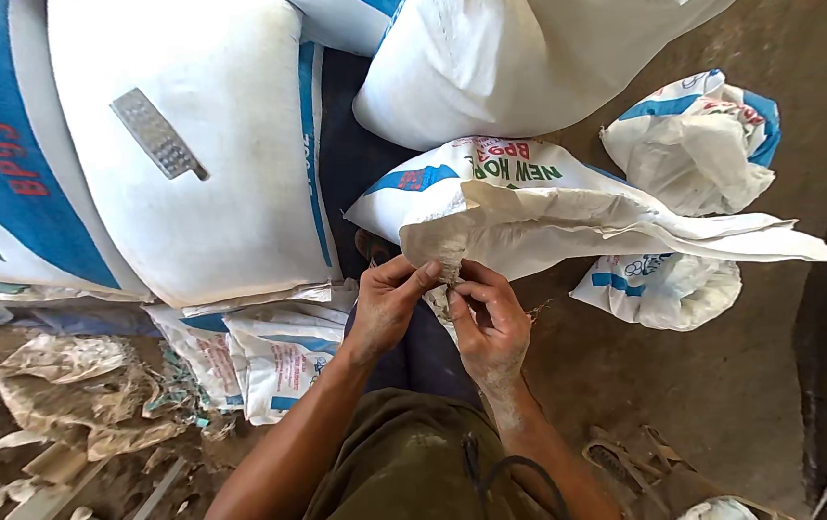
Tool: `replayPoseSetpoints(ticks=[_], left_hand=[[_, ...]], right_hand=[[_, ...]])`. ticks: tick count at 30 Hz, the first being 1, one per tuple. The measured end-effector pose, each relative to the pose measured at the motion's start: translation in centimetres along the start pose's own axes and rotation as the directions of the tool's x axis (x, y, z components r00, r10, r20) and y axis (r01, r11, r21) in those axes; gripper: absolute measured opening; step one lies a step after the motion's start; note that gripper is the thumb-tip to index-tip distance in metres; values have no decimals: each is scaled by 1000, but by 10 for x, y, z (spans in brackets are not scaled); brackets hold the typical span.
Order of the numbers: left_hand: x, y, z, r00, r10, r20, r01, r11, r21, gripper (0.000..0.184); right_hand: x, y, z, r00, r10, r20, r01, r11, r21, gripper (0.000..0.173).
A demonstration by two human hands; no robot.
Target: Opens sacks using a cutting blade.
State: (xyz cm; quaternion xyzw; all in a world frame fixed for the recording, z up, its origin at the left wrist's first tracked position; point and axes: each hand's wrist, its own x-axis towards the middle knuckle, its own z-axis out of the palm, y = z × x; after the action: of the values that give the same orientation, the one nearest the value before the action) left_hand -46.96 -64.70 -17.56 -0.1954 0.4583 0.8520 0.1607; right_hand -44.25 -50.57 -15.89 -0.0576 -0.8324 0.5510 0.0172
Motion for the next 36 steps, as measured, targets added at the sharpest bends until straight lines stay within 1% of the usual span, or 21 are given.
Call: replayPoseSetpoints(ticks=[3, 6, 10, 13, 19, 31, 36], left_hand=[[-1, -2, 0, 999, 33, 22, -34, 999, 33, 12], [-1, -1, 1, 998, 48, 46, -50, 998, 39, 23], [-2, -2, 5, 997, 64, 38, -67, 995, 79, 30], [-4, -3, 8, 997, 73, 18, -75, 992, 105, 30], [-4, -3, 11, 993, 118, 27, -120, 985, 125, 30], [-1, 0, 8, 996, 87, -2, -86, 985, 150, 31], [1, 0, 9, 996, 87, 6, -87, 987, 137, 29]], right_hand=[[-1, 2, 1, 999, -31, -10, 31, 999, -15, 10], [-1, 4, 1, 999, -51, -11, 51, 999, -5, 8], [2, 5, -6, 1000, -10, -12, 11, 994, 107, 12], [5, 2, -9, 1000, 27, -13, -24, 987, 156, 15], [9, 0, -8, 997, 67, -40, -62, 992, 107, 12], [19, -6, -7, 988, 153, -6, -152, 985, 85, 16], [21, -5, -10, 986, 166, 14, -166, 979, 118, 15]])
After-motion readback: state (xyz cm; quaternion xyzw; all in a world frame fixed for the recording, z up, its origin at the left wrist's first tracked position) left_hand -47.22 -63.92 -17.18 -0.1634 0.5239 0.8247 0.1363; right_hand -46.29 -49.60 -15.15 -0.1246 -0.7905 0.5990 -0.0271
